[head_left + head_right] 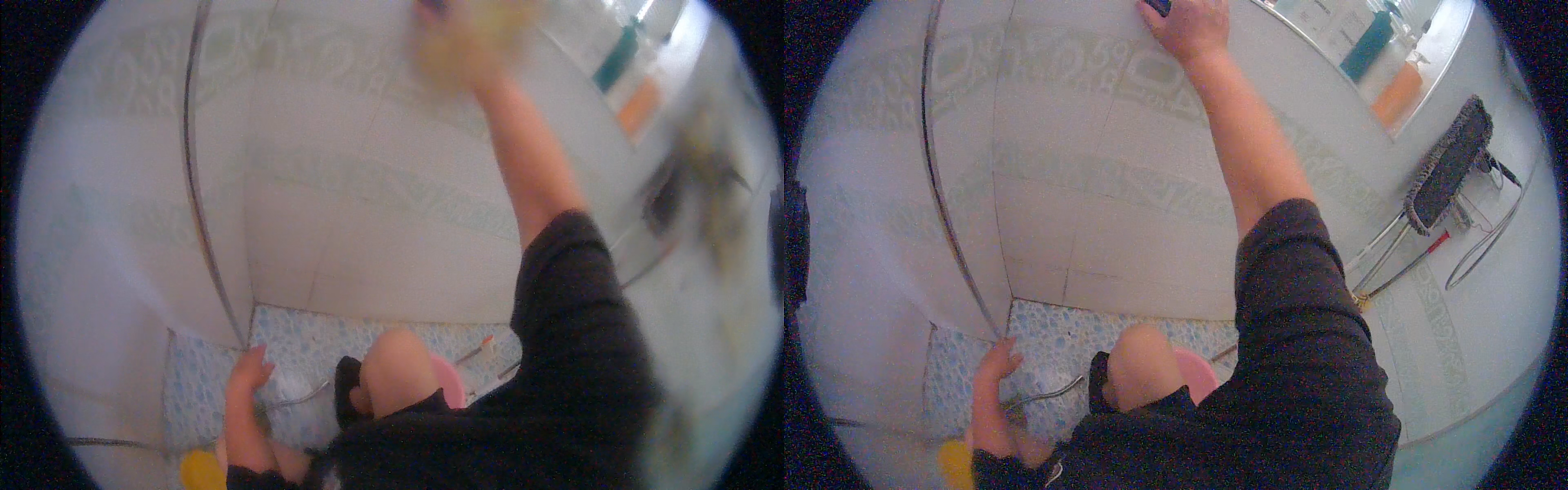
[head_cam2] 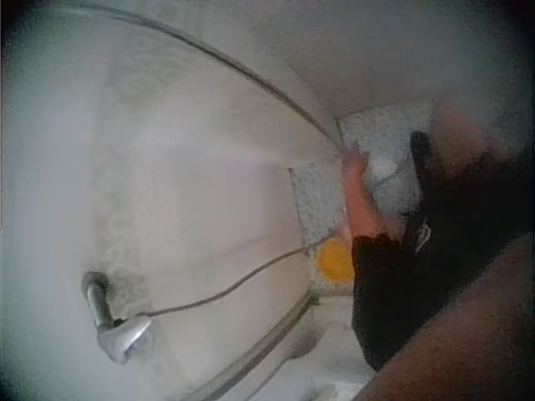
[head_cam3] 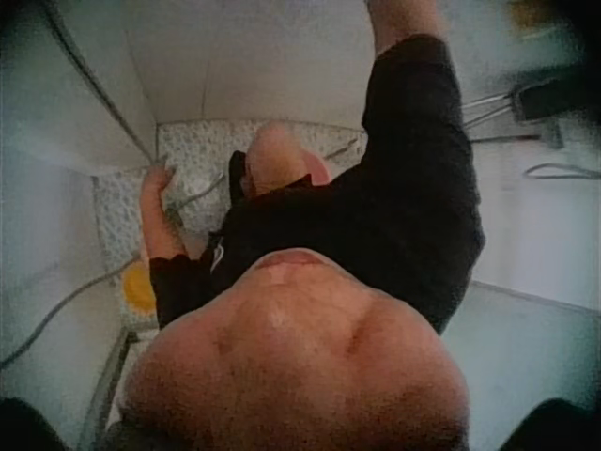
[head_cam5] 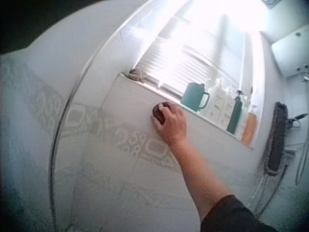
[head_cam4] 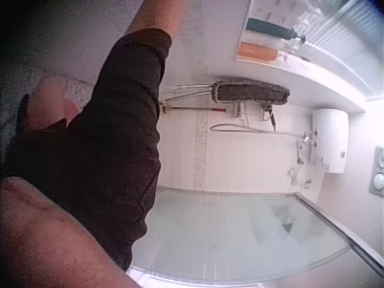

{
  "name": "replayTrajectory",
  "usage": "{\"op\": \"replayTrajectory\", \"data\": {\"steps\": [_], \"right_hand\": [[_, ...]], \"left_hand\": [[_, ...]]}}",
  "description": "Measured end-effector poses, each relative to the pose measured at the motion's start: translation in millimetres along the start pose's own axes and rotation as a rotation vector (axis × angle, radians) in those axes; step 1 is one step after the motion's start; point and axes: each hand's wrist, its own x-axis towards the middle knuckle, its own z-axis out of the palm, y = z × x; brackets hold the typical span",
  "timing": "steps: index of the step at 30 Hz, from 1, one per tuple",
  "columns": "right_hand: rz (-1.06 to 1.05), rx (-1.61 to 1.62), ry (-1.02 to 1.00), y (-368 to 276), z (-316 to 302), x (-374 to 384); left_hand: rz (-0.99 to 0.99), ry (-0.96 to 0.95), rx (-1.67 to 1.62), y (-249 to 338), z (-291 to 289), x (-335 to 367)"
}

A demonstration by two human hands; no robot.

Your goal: The person cleans the bathroom wall tiles using a sponge, then pours water from basins onto the floor to rinse the area.

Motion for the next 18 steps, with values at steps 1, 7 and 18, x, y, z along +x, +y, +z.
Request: {"op": "replayTrajectory", "data": {"steps": [1,7,18], "right_hand": [[-0.005,0.013,0.063,-7,7,-8],[-0.251,0.222,-0.300,-68,55,-197],[-0.092,-0.058,0.002,-59,67,-149]], "left_hand": [[-0.002,0.014,-0.004,-3,2,1],[0.049,0.048,-0.018,-16,8,17],[0.002,-0.038,-0.001,-43,35,55]]}}
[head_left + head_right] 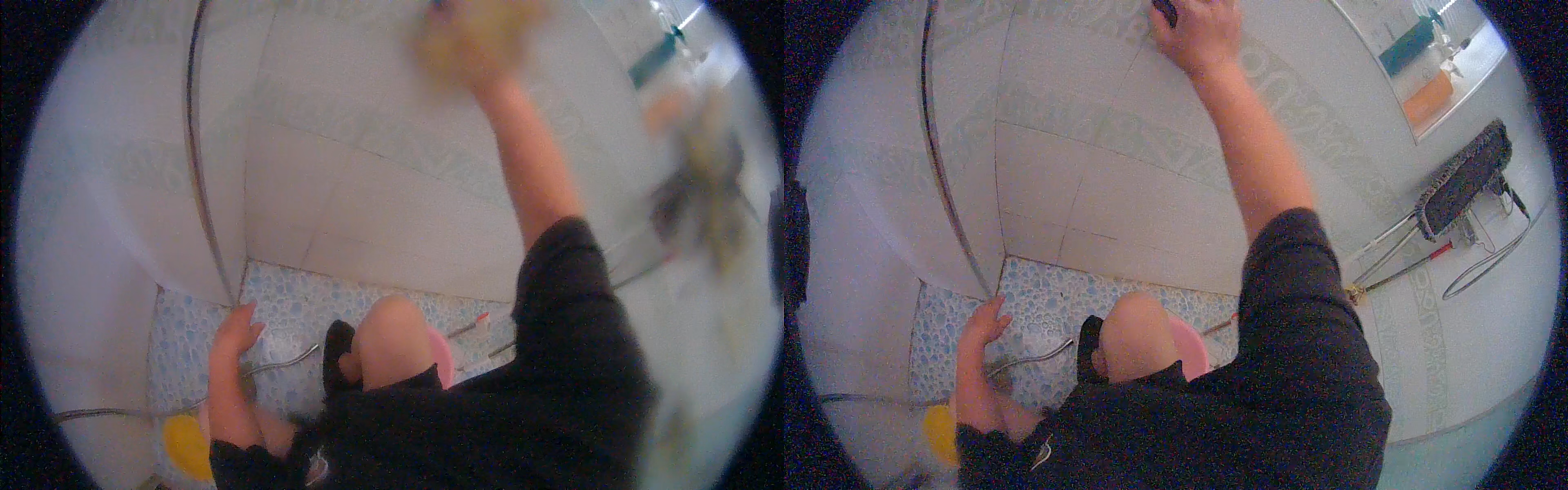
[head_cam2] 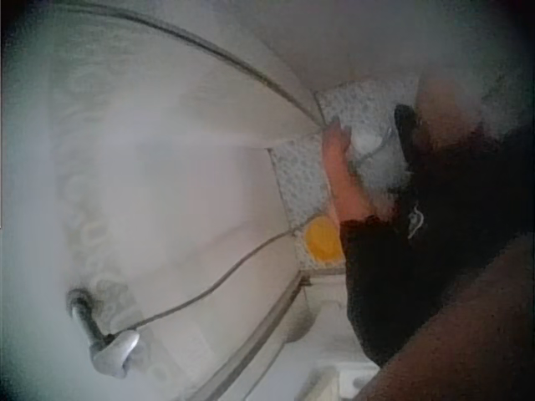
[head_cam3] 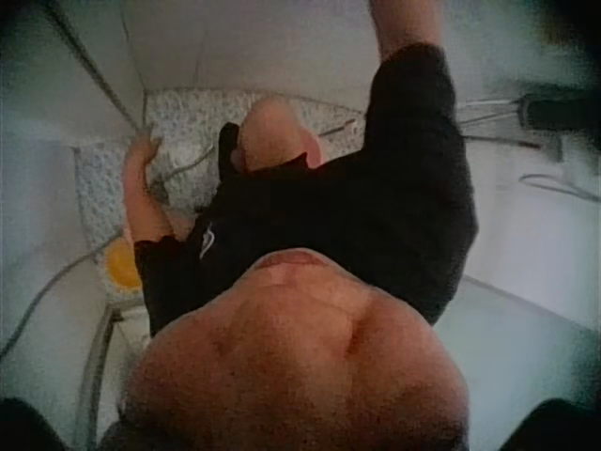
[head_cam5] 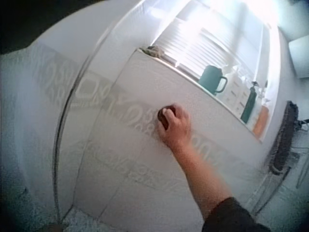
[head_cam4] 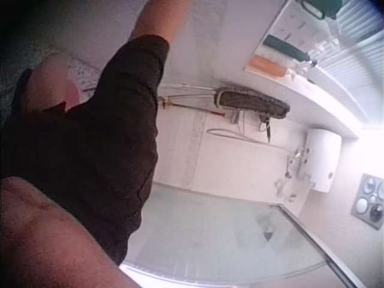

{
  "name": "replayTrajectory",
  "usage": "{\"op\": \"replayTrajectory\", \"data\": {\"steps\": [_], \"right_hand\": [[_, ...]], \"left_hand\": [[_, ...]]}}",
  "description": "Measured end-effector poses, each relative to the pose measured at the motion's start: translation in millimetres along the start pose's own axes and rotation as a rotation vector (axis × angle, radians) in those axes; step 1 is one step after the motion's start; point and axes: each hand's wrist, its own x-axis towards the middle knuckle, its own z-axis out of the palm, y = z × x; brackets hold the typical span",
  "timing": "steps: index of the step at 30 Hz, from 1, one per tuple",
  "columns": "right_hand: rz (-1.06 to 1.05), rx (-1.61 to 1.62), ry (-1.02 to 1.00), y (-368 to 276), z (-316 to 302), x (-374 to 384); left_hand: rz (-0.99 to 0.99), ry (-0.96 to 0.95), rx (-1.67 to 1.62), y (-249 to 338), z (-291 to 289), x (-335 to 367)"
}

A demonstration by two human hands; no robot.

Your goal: The person cleans the bathroom wall tiles using a sponge, then pours water from basins onto the floor to rinse the area.

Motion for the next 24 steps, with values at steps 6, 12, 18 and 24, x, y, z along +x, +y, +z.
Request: {"op": "replayTrajectory", "data": {"steps": [6,12,18,24], "right_hand": [[-0.226,0.300,-0.433,-63,11,-139],[-0.263,0.065,-0.233,46,24,-23],[-0.088,0.092,0.143,43,-13,51],[-0.292,0.320,-0.488,-41,-3,-98]], "left_hand": [[0.054,0.048,-0.033,18,2,-11],[-0.021,0.008,-0.040,62,-18,-40],[0.025,0.058,-0.044,64,-24,-49],[-0.012,0.009,-0.045,64,-41,-44]]}}
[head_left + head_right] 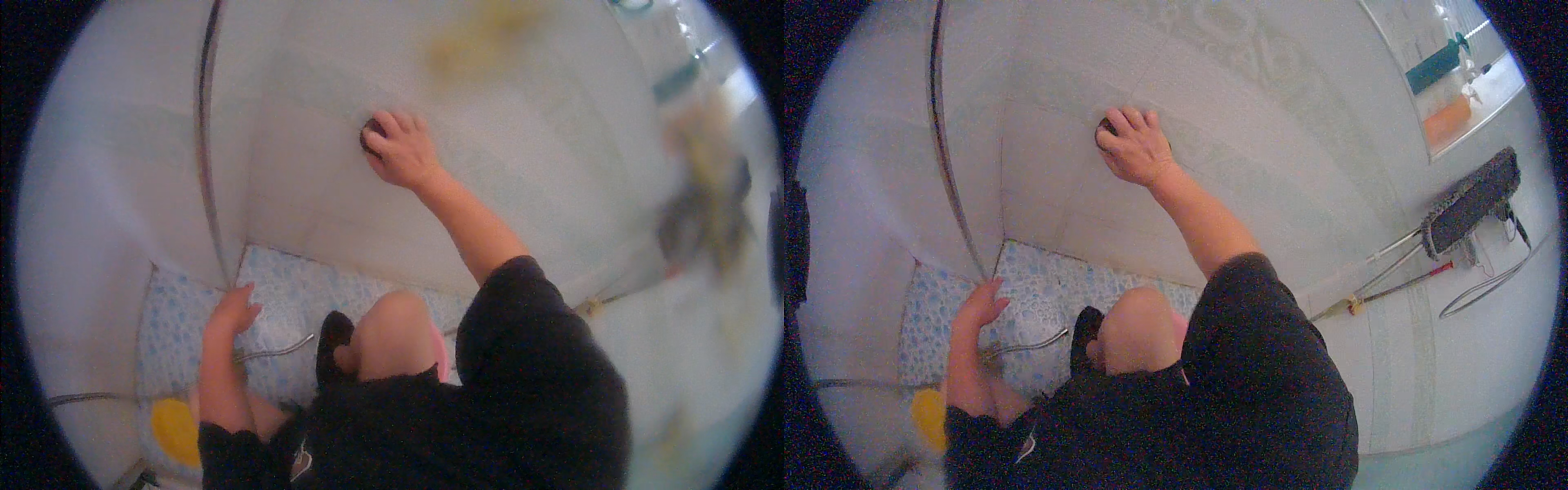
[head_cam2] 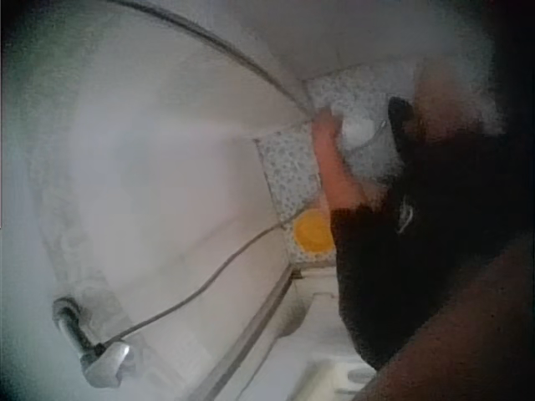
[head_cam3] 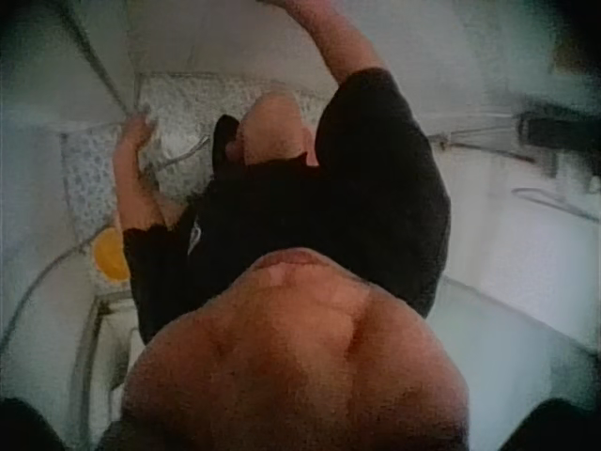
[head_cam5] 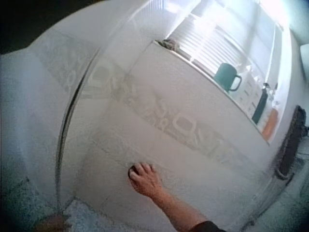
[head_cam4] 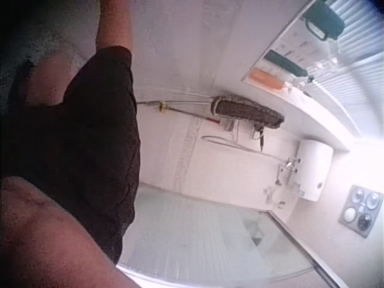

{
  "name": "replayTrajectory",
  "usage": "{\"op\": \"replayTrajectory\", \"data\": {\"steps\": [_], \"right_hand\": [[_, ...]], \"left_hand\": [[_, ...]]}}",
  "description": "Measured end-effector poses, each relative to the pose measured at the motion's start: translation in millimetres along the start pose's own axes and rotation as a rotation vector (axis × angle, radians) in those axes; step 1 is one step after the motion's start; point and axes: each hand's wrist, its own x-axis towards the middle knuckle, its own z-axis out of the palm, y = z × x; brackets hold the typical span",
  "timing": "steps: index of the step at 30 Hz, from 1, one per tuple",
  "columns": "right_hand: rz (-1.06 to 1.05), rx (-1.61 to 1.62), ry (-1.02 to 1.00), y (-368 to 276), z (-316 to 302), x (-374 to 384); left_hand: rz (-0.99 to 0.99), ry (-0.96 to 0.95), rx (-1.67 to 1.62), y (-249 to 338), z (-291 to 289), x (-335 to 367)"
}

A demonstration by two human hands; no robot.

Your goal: The person cleans the bathroom wall tiles using a sponge, then pours water from basins onto the floor to rinse the area.

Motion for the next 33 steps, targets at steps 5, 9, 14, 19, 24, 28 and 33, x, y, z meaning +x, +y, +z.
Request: {"op": "replayTrajectory", "data": {"steps": [5,9,14,19,24,28,33], "right_hand": [[0.221,-0.331,0.138,105,-69,73],[0.314,-0.290,0.500,106,-139,104],[0.231,-0.002,0.129,31,-18,25],[0.050,0.014,0.042,22,-15,8],[0.497,-0.384,0.309,163,-100,22],[0.701,-0.523,0.542,204,-143,11],[0.742,-0.262,0.690,151,-111,139]], "left_hand": [[-0.013,-0.038,0.003,-9,2,-7],[-0.008,-0.029,0.018,-4,13,-7],[0.037,-0.013,-0.002,-3,15,-5],[-0.069,-0.085,-0.030,-4,10,-6],[-0.034,-0.054,0.110,-19,19,2],[0.023,0.001,0.054,16,15,-14],[0.040,-0.073,0.005,1,15,-12]]}}
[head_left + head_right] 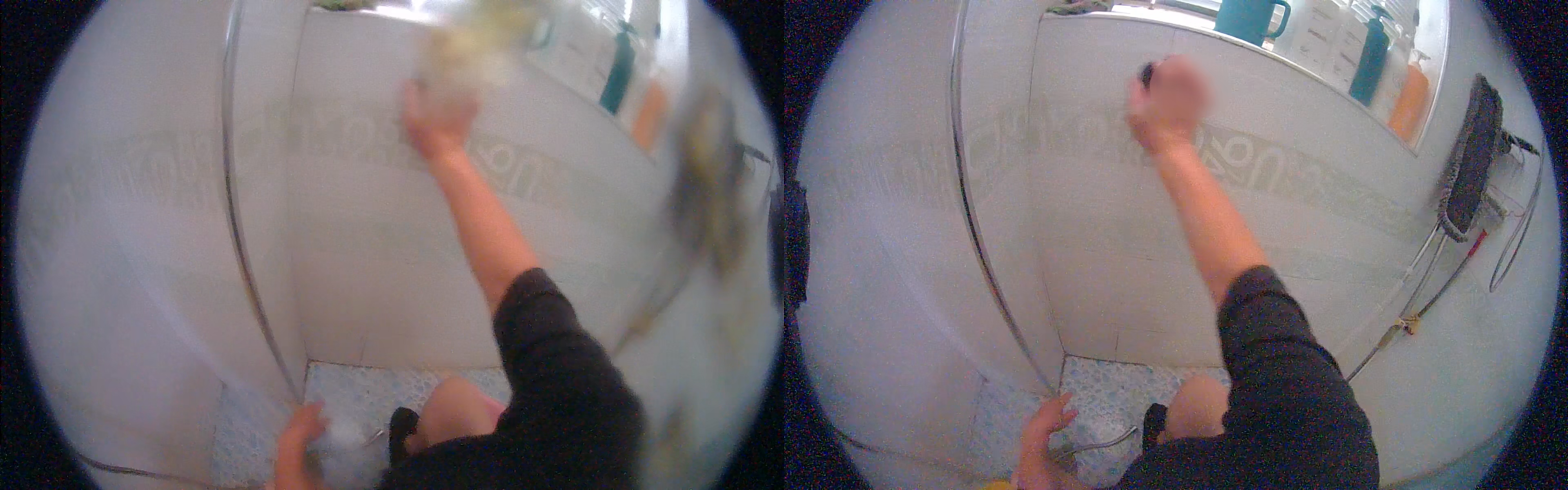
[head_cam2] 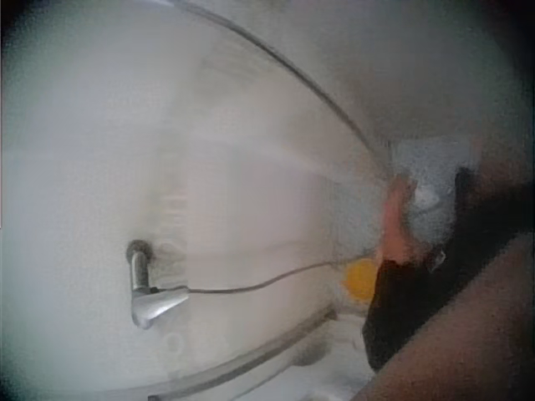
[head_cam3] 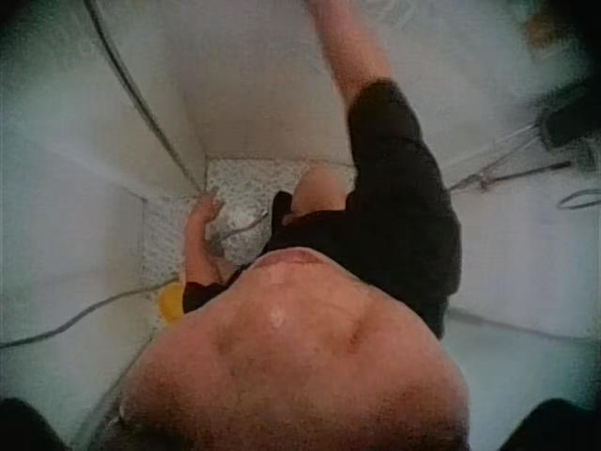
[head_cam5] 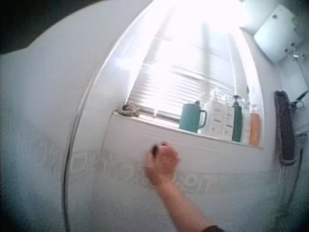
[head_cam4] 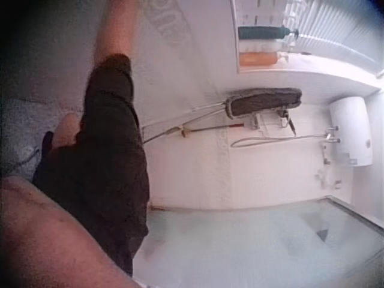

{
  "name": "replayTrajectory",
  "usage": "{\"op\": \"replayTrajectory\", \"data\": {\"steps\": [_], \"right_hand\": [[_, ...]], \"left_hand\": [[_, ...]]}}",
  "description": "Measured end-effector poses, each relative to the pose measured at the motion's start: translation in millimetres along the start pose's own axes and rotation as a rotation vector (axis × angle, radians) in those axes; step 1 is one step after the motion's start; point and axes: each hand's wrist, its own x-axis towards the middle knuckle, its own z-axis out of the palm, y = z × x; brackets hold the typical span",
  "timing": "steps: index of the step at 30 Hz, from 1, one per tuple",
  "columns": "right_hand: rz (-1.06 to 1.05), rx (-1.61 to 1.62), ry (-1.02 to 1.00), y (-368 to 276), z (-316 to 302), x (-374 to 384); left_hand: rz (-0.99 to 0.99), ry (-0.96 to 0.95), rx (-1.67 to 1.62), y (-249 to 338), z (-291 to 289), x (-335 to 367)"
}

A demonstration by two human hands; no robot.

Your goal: The person cleans the bathroom wall tiles using a sponge, then pours water from basins onto the floor to rinse the area.

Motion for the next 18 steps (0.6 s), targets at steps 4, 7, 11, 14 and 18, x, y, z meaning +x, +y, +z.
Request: {"op": "replayTrajectory", "data": {"steps": [4,7,11,14,18], "right_hand": [[-0.149,0.194,0.065,-61,28,30],[-0.189,0.082,0.067,-49,19,39],[-0.103,-0.246,0.070,81,-23,25],[0.116,-0.237,0.216,137,-57,31],[0.172,-0.160,0.224,114,-62,22]], "left_hand": [[-0.090,-0.068,0.073,-12,4,21],[-0.094,-0.060,0.090,-26,15,31],[-0.071,-0.070,0.127,-27,11,20],[0.023,-0.060,0.063,-25,3,5],[0.019,-0.040,0.038,7,14,-39]]}}
